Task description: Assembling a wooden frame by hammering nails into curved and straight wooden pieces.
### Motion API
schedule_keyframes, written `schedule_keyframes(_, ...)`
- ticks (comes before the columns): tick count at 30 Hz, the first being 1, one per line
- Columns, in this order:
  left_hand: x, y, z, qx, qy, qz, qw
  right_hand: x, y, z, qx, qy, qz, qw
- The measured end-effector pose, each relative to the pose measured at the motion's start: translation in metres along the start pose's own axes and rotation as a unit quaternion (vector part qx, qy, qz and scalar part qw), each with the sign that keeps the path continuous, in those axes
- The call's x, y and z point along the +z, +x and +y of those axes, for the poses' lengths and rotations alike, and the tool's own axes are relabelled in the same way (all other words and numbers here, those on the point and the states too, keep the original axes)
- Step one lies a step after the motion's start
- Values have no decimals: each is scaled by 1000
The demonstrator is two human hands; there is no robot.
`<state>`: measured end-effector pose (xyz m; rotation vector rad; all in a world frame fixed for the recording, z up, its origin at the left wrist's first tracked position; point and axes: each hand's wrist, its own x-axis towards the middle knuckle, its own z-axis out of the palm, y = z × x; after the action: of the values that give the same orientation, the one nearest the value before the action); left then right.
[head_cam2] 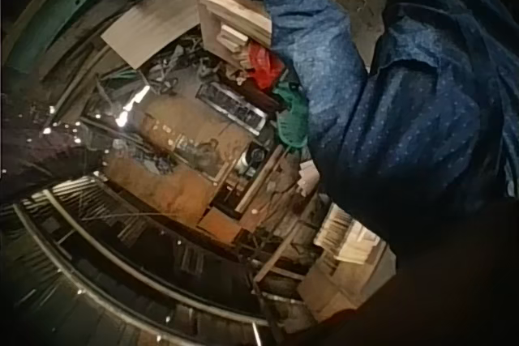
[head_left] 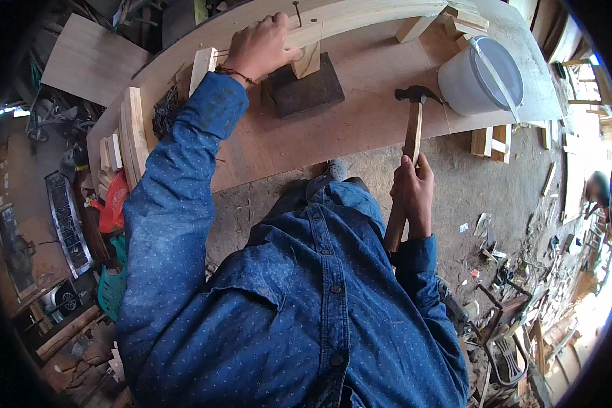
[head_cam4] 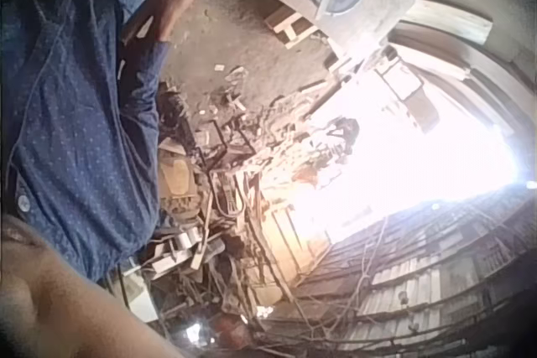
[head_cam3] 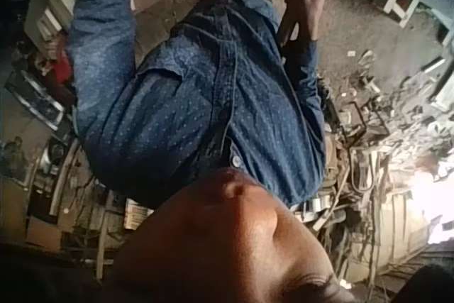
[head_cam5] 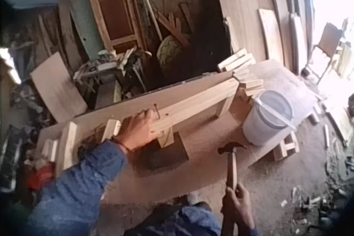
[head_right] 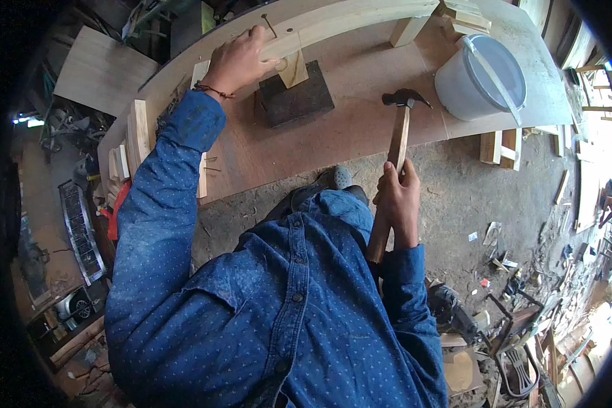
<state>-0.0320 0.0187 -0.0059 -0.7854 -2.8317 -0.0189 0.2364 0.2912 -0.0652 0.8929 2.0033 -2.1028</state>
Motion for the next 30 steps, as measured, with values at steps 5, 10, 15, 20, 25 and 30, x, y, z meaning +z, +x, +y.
schedule_keyframes(5, -4, -1, 1, -9, -4, -1, 1000, 0, 17, 14, 51, 85, -96, 990)
schedule_keyframes(10, -5, 3, -7, -3, -14, -17, 1000, -3, 48, 27, 117, -31, -122, 985)
schedule_keyframes(15, -10, -15, -22, 37, -29, 57, 997, -20, 55, 26, 102, -2, -151, 983)
schedule_keyframes(20, -28, -38, -27, 76, -58, 65, 993, -28, 97, 11, 82, 6, -278, 957)
schedule_keyframes(25, -43, -38, -20, 90, -79, 14, 993, 19, 192, -20, 9, -83, -375, 923)
schedule_keyframes(30, -45, -34, -24, 77, -70, -40, 994, 66, 254, -45, 5, -44, -354, 934)
